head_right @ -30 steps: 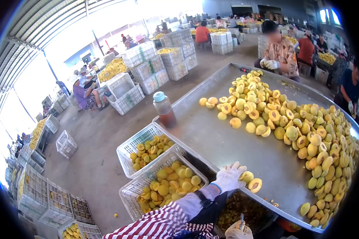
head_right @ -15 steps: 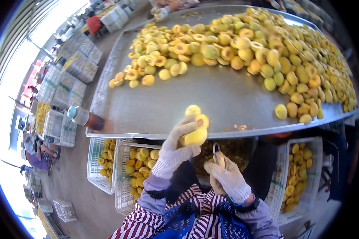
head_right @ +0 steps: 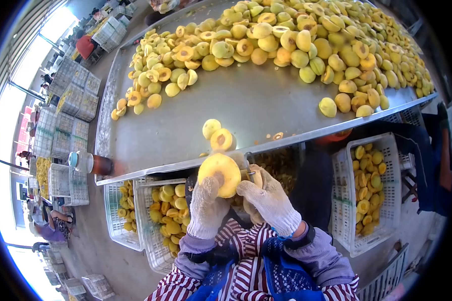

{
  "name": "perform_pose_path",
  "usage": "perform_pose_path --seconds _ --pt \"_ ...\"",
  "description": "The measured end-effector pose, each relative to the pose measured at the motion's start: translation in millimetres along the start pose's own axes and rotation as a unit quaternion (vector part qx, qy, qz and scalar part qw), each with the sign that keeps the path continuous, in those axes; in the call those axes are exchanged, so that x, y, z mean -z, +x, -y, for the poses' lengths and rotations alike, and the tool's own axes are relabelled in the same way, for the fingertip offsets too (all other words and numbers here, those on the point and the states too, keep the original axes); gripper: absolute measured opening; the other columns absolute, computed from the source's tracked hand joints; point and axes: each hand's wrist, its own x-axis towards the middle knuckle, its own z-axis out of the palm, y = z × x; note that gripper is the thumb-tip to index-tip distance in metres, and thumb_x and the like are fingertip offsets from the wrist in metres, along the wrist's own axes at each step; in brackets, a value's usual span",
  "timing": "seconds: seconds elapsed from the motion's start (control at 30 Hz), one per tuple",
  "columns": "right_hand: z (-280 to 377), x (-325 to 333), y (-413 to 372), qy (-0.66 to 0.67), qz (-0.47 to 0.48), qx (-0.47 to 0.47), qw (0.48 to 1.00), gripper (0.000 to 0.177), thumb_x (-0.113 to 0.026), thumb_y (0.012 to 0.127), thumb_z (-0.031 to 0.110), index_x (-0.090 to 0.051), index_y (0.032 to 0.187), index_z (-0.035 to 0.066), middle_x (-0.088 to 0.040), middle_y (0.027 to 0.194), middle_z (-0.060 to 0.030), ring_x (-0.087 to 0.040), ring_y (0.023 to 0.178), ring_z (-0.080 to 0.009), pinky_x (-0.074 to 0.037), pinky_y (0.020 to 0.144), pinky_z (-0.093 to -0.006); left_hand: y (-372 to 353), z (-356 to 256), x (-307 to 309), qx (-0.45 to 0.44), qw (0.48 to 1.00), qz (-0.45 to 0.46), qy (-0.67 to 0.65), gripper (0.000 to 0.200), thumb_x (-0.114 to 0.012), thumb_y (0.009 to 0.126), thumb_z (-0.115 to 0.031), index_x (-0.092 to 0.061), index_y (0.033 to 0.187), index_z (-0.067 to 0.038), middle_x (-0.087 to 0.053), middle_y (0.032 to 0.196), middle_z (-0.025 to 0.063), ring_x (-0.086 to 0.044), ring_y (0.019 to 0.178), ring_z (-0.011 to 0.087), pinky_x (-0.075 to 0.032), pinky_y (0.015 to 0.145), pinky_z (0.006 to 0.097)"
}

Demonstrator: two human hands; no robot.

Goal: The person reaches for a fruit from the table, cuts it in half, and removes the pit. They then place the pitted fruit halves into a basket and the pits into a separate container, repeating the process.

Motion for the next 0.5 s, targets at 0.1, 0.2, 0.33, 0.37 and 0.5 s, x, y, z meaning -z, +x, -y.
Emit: perform_pose_path --seconds 0.1,0.2,0.33,0.37,0.5 --pt "8.0 0.9 -8.1 -0.119 0.002 0.003 0.993 0.031 -0.068 0.091 0.025 -0.057 0.112 0.005 -0.059 0.068 -0.0027 -0.055 0.051 -0.0098 -0.044 0.046 -0.0248 4.1 -8.8 2.6 -0.03 0.999 0.01 -0.009 0.064 -0.064 0.094 -0.032 -0.038 0.145 -0.002 -0.053 0.134 0.0174 -0.06 0.115 0.0302 -0.049 0.1 0.0408" --pt "-0.5 -3.2 -14.1 -0.284 0.011 0.076 0.956 0.033 -0.069 0.089 0.031 -0.059 0.107 0.005 -0.064 0.074 -0.0088 -0.065 0.064 -0.0193 -0.051 0.057 -0.0315 3.6 -14.0 0.4 -0.033 0.997 0.003 0.074 0.063 -0.06 0.096 -0.038 -0.039 0.143 -0.001 -0.054 0.132 0.0189 -0.061 0.114 0.0286 -0.051 0.098 0.0395" --pt "-4.7 -1.8 -14.6 -0.428 0.018 0.123 0.895 0.043 -0.068 0.087 0.044 -0.06 0.106 0.006 -0.066 0.079 -0.0183 -0.067 0.073 -0.0364 -0.053 0.063 -0.0392 0.3 -11.2 0.3 -0.038 0.994 0.013 0.1 0.065 -0.056 0.098 -0.043 -0.039 0.143 0.0 -0.055 0.132 0.0189 -0.059 0.116 0.0276 -0.051 0.098 0.0391" --pt "-5.3 -2.2 -15.2 -0.44 0.017 0.127 0.889 0.043 -0.067 0.087 0.043 -0.06 0.107 0.006 -0.066 0.079 -0.0181 -0.067 0.072 -0.0366 -0.053 0.062 -0.0396 -0.8 -8.9 0.1 -0.047 0.993 0.017 0.103 0.065 -0.055 0.098 -0.044 -0.039 0.143 0.001 -0.054 0.133 0.0191 -0.058 0.117 0.0275 -0.05 0.098 0.039" --pt "-0.2 -7.5 -18.9 -0.469 0.005 0.119 0.875 0.043 -0.071 0.086 0.039 -0.059 0.107 0.004 -0.067 0.081 -0.018 -0.069 0.074 -0.0343 -0.054 0.063 -0.038 -5.7 -8.3 -9.1 -0.083 0.988 0.02 0.125 0.066 -0.053 0.098 -0.046 -0.039 0.143 0.001 -0.053 0.136 0.0198 -0.056 0.121 0.0293 -0.049 0.1 0.0395"
